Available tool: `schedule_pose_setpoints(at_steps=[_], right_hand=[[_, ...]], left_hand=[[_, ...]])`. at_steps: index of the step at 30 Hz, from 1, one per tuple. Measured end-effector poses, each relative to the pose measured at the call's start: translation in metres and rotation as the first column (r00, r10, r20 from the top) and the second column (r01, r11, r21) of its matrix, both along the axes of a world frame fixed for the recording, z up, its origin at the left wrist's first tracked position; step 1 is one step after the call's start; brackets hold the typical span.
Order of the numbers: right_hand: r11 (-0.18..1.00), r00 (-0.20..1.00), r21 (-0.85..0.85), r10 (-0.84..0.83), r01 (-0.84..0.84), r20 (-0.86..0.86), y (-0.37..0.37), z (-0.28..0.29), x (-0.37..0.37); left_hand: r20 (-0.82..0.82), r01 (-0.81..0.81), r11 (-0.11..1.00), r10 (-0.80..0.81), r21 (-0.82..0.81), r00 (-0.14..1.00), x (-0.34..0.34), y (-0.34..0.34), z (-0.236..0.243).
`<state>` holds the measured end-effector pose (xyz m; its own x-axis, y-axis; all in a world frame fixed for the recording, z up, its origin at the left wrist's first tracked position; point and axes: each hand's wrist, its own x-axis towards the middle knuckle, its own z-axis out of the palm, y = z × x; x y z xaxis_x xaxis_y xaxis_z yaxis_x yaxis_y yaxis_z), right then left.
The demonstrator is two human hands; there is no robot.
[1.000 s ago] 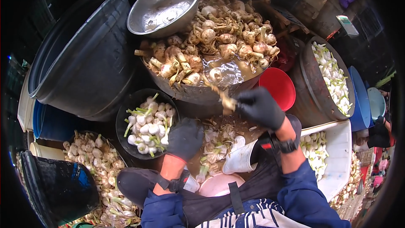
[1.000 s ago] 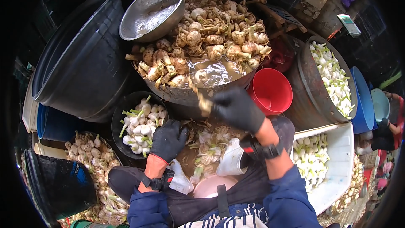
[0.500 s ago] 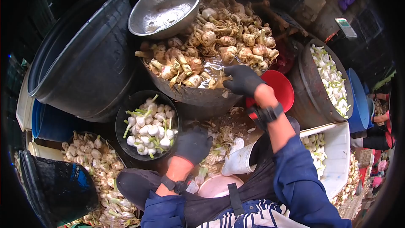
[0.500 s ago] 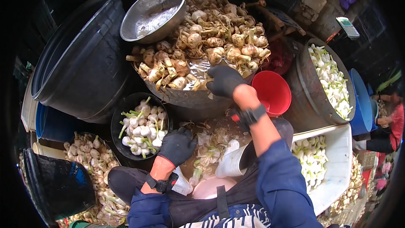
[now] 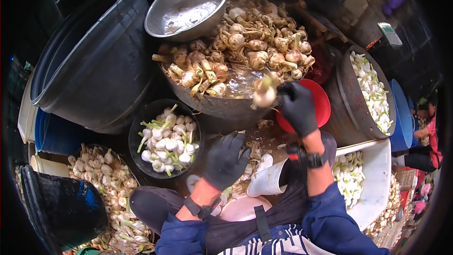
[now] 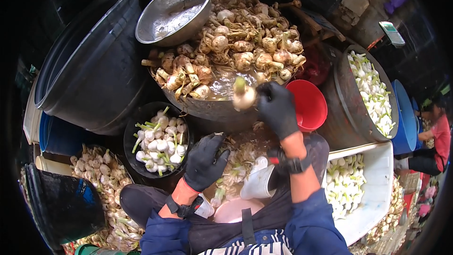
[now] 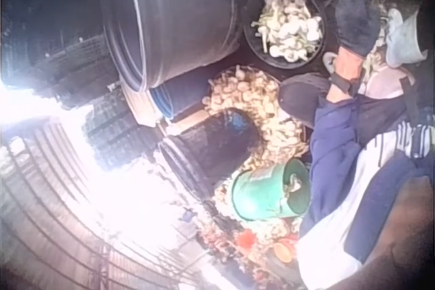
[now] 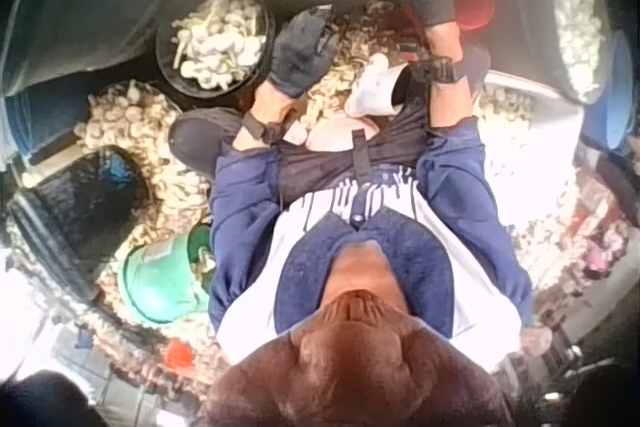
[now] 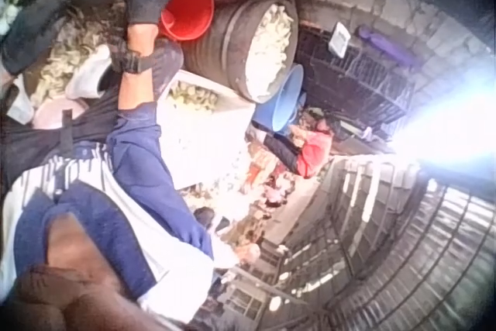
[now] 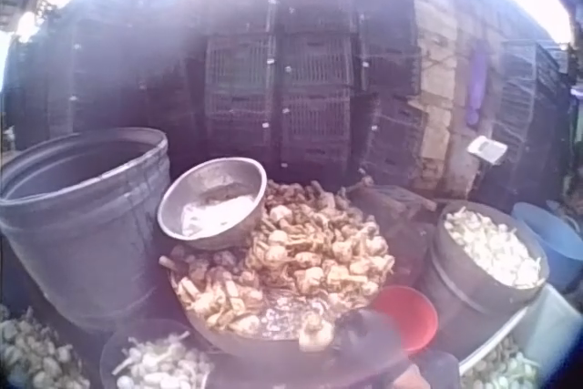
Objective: The recorder is peeling and cleaning garlic cloves by hand in a vegetable processing area.
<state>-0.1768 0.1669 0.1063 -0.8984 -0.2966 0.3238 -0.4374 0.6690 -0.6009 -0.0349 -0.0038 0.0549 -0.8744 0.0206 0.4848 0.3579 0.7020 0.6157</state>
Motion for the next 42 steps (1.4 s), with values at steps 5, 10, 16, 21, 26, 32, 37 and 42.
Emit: schedule_pose_setpoints(at_steps=[5,10,16,21,26,32,37,42], right_hand=[[0.936,0.957,-0.349,0.134,-0.037,0.256,0.001,-0.040,0.059],[0.840,0.863,-0.539,0.321,-0.069,0.390,-0.016,-0.087,0.061],[0.795,0.464,-0.546,0.391,0.265,0.795,0.009,-0.139,0.052],[0.770,0.741,0.540,-0.134,-0.340,0.658,-0.020,-0.232,0.057],[0.867,0.755,0.376,-0.001,-0.326,0.656,-0.060,-0.317,0.065],[0.798,0.656,0.419,-0.040,-0.433,0.754,-0.103,-0.352,0.052],[0.889,0.764,0.337,0.023,-0.311,0.645,-0.084,-0.362,0.055],[0.968,0.794,-0.248,0.124,0.034,0.596,-0.069,-0.277,0.070]], left_hand=[[0.101,0.020,0.848,-0.086,0.529,0.991,0.001,0.025,-0.021],[0.293,-0.028,0.702,-0.261,0.712,0.920,-0.011,0.005,-0.054],[0.377,-0.276,0.534,-0.089,0.799,0.922,0.002,-0.026,-0.028],[0.476,-0.439,0.372,-0.007,0.818,0.880,0.010,-0.044,-0.023],[0.615,-0.581,0.245,-0.092,0.776,0.783,0.006,-0.040,-0.012],[0.764,-0.719,0.260,-0.169,0.644,0.623,0.008,-0.037,-0.009],[0.754,-0.719,0.227,-0.215,0.657,0.621,0.002,-0.031,-0.019],[0.792,-0.776,0.164,-0.067,0.609,0.607,0.012,-0.025,-0.074]])
